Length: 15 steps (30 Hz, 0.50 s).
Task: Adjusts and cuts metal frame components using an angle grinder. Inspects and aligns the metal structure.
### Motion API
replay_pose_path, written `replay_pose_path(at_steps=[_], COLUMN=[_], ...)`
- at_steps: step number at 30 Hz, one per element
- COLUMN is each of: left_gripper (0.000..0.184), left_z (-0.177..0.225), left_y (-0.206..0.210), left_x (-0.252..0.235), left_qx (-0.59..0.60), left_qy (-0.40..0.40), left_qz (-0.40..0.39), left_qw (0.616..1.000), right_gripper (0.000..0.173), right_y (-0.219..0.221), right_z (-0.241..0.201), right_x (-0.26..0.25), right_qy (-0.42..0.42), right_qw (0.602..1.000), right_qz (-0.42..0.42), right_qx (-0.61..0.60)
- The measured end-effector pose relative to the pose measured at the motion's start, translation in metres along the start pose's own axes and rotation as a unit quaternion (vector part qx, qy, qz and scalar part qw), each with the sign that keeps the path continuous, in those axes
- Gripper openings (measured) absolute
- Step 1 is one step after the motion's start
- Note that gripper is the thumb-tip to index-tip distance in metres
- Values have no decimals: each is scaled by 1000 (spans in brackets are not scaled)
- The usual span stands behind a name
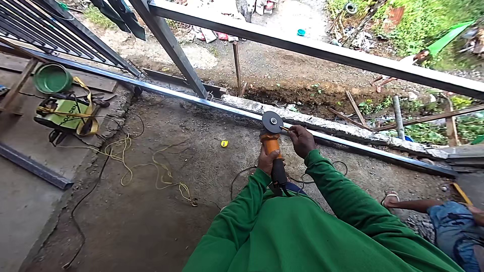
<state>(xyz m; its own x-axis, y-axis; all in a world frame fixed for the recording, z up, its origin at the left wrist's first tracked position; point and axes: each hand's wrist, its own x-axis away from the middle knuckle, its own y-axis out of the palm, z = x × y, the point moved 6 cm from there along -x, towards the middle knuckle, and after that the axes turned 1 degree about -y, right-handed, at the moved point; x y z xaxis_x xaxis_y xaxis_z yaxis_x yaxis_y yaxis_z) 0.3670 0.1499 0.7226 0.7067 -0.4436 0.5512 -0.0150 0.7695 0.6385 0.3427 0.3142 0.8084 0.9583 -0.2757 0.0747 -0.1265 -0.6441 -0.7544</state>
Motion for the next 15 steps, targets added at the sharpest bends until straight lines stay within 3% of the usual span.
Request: replay_pose_path(at_steps=[15], left_gripper=[88], left_z=[0], left_y=[-5], left_x=[-1], left_qx=[-1], left_qy=[1], left_qz=[-5], left_qw=[1000], right_gripper=[24], right_y=[2], right_z=[-6], right_x=[3], right_qy=[1], right_qw=[1000], right_qz=[-7], right_qx=[-4])
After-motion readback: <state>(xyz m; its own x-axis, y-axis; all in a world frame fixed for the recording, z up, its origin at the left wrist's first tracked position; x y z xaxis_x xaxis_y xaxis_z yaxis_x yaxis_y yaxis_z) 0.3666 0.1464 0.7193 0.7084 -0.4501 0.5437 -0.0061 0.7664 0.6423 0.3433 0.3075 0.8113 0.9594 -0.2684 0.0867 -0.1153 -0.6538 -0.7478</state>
